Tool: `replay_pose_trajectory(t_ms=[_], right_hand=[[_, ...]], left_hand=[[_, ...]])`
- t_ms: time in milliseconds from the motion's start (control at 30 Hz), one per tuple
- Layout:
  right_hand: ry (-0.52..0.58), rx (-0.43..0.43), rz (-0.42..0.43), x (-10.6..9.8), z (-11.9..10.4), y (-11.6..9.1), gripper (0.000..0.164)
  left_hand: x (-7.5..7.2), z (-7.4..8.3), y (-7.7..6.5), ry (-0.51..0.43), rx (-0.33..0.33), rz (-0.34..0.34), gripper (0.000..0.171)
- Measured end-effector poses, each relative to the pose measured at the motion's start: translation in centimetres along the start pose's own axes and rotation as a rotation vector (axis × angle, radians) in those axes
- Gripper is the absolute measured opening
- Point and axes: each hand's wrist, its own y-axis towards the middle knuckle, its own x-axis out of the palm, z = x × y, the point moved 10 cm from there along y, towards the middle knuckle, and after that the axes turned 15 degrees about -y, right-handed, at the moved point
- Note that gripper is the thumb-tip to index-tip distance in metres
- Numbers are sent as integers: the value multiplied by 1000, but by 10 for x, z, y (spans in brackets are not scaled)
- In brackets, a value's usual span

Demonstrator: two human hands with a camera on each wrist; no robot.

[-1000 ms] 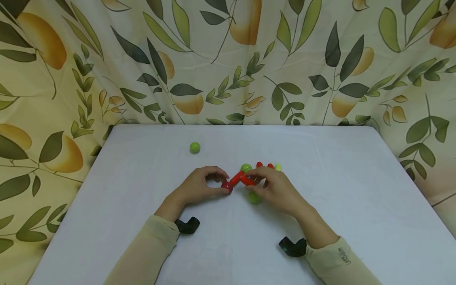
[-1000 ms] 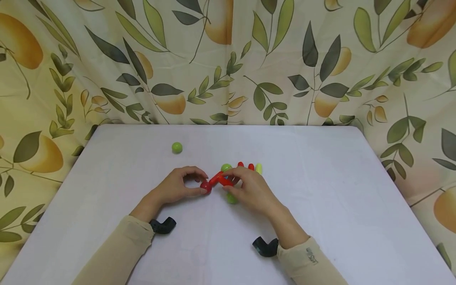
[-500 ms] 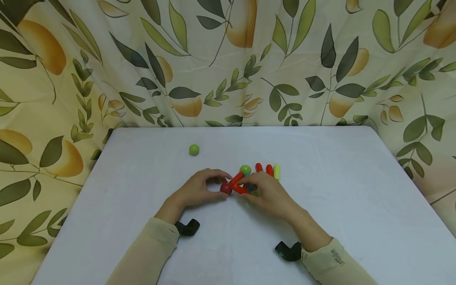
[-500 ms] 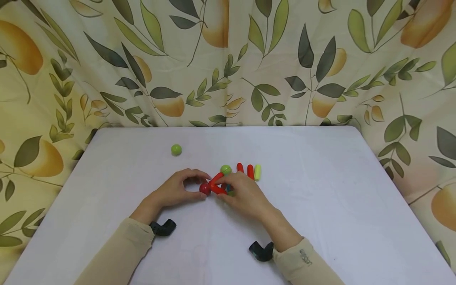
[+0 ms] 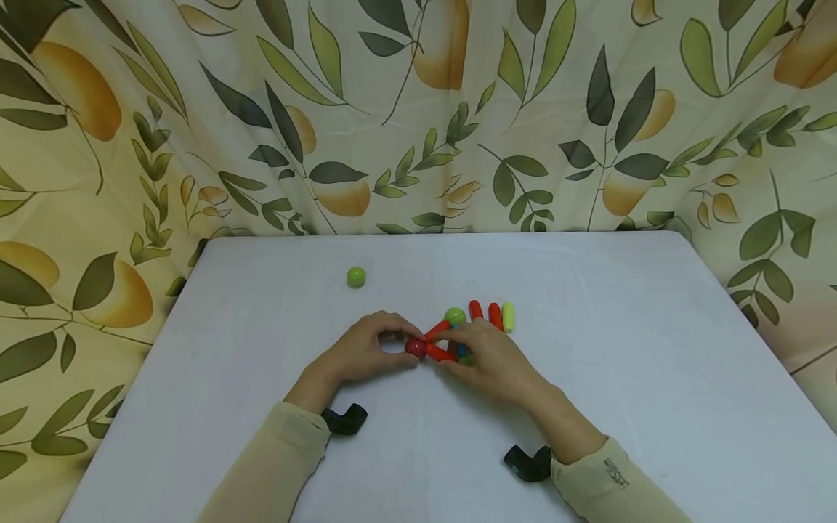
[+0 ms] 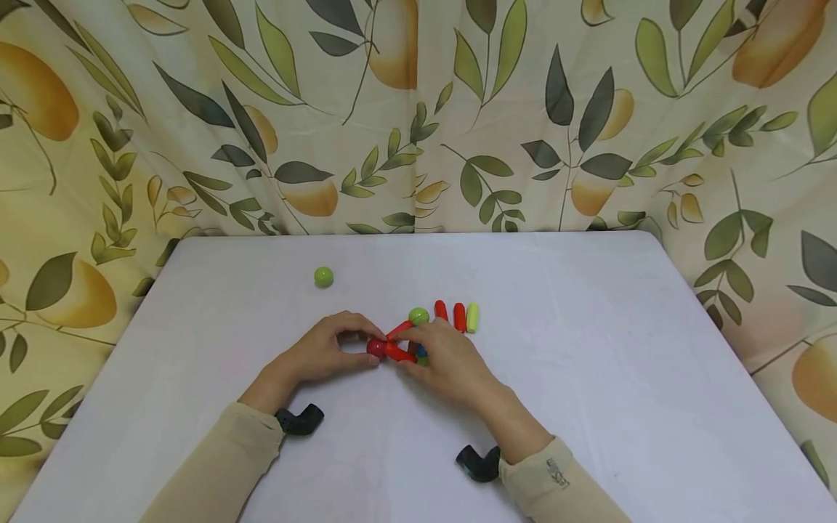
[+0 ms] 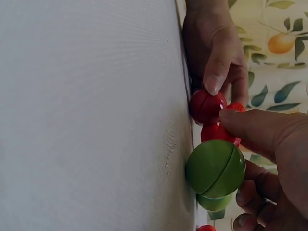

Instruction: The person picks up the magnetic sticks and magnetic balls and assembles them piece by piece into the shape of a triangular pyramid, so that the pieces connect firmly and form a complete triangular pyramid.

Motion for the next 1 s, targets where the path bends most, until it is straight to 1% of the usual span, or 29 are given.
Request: replay_pose_trajectory(t_ms=[133, 267, 400, 533, 700, 767, 1000], right_hand=[[5, -3, 12, -1, 0, 0, 32], [-20, -7, 4, 1, -1, 0, 29], [-53, -2, -9, 4, -1, -1, 28], [-94, -3, 3, 4, 0, -1, 26], [-111, -11, 31, 5, -1, 0, 26], [-118, -11, 33, 5, -2, 0, 27], [-135, 1, 32, 9, -2, 1, 30]], left_hand=[[-1, -2, 1, 2, -14, 15, 31], [-3, -5, 0, -12, -29, 32, 30], [-3, -7, -1, -18, -44, 35, 30], [-3, -5, 0, -17, -37, 33, 30], [-4, -6, 1, -10, -36, 35, 30], [-4, -6, 1, -5, -42, 32, 31], [-4, -5, 0, -1, -24, 23, 30]])
